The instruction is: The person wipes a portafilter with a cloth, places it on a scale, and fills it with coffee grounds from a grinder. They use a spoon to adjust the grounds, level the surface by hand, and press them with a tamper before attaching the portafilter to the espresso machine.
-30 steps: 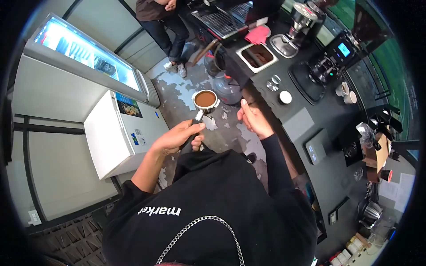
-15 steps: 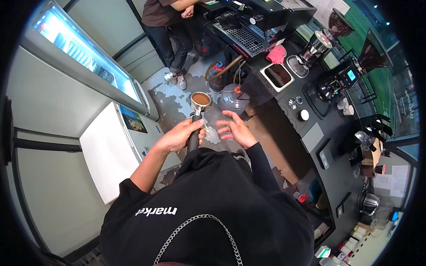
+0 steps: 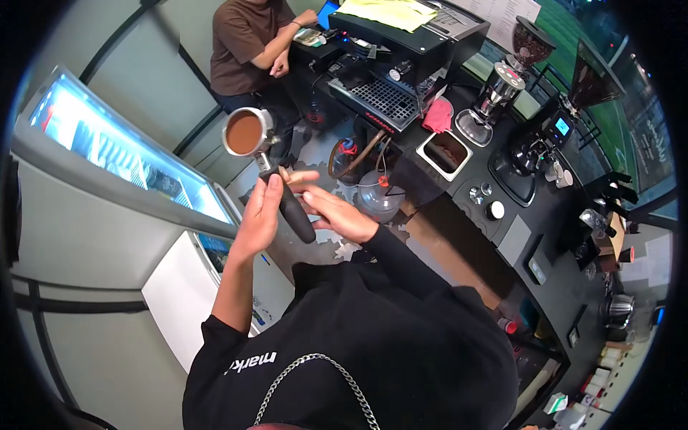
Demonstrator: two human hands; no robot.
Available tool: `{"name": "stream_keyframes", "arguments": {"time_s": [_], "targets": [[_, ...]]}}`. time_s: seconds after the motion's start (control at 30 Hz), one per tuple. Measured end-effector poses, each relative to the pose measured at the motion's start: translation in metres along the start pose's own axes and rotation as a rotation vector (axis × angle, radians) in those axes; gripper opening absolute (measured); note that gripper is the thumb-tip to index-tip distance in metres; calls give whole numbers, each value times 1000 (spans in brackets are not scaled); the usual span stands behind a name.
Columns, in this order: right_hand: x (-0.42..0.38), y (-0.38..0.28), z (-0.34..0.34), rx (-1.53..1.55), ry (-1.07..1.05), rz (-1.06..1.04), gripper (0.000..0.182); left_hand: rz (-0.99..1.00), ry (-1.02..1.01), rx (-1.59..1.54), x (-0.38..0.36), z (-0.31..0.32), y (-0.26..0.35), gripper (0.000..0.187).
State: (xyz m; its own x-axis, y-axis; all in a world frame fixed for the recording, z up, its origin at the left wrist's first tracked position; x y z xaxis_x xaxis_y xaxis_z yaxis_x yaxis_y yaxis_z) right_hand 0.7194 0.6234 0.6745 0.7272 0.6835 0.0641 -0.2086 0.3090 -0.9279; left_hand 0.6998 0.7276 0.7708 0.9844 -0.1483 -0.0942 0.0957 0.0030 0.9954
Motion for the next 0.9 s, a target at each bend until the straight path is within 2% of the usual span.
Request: {"name": "stream_keyframes", "arguments": {"time_s": [0.03,0.07,0.1,0.13,0.17,0.2,0.23,0.27,0.3,0.37,0.43,0.5,0.57,0.6,0.67,0.73,0.8,0.83,0.9], "targets": [[9,-21,4,71,44,-43,60,-10,56,186,8,-6,2,48],[17,-32,11,122,-49,-53,60,-16,115,376,16,-11,4,50],[27,-38,16,174,-143,-64,60,-75,123,418,23,-13,-4,51],[40,-35,10,91,-176,-106,55,-138,129,460,31,-16,-18,52],[44,-21,-2,99,-135,-19,52,31,200,524,42,-19,-23,53],[42,-7,-16,109,-93,75,48,22,188,530,52,-26,-36,53],[41,0,-30,106,-48,88,42,-87,117,628,63,-32,-57,54],[39,3,-40,114,-35,91,42,-191,44,724,73,-39,-82,56],[36,8,-55,134,18,146,41,-195,29,724,80,-48,-110,56],[24,23,-80,298,110,221,39,-472,-36,414,72,-70,-205,56],[11,32,-108,406,176,227,35,-611,-130,234,41,-82,-303,61],[2,32,-134,443,267,154,27,-640,-219,399,18,-99,-381,58],[6,30,-156,559,338,104,26,-574,-212,732,38,-133,-418,55],[4,32,-165,471,391,136,26,-522,-128,866,59,-150,-420,54],[18,38,-177,562,445,34,24,-441,124,987,125,-172,-394,41],[38,37,-184,568,574,-48,21,-341,21,831,205,-180,-366,30],[65,42,-197,469,646,-178,21,-416,-168,557,273,-196,-367,24],[83,39,-200,419,686,-270,21,-415,-206,578,300,-197,-354,24],[124,44,-212,362,802,-375,21,-354,-297,866,338,-201,-299,38]]}}
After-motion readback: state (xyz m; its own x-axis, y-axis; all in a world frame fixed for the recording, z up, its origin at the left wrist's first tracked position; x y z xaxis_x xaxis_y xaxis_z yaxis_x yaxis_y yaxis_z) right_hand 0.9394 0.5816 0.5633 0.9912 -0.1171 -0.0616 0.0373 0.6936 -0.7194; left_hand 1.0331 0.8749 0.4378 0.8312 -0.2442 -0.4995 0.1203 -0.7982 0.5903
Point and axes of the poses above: each hand's wrist, its own x-axis towards the middle knuckle, its own z-axis out of the palm, y = z × x, the point moved 8 cm from there along x, towards the middle knuckle, and after that the axes turned 11 degrees about -z, right-handed, at the moved point
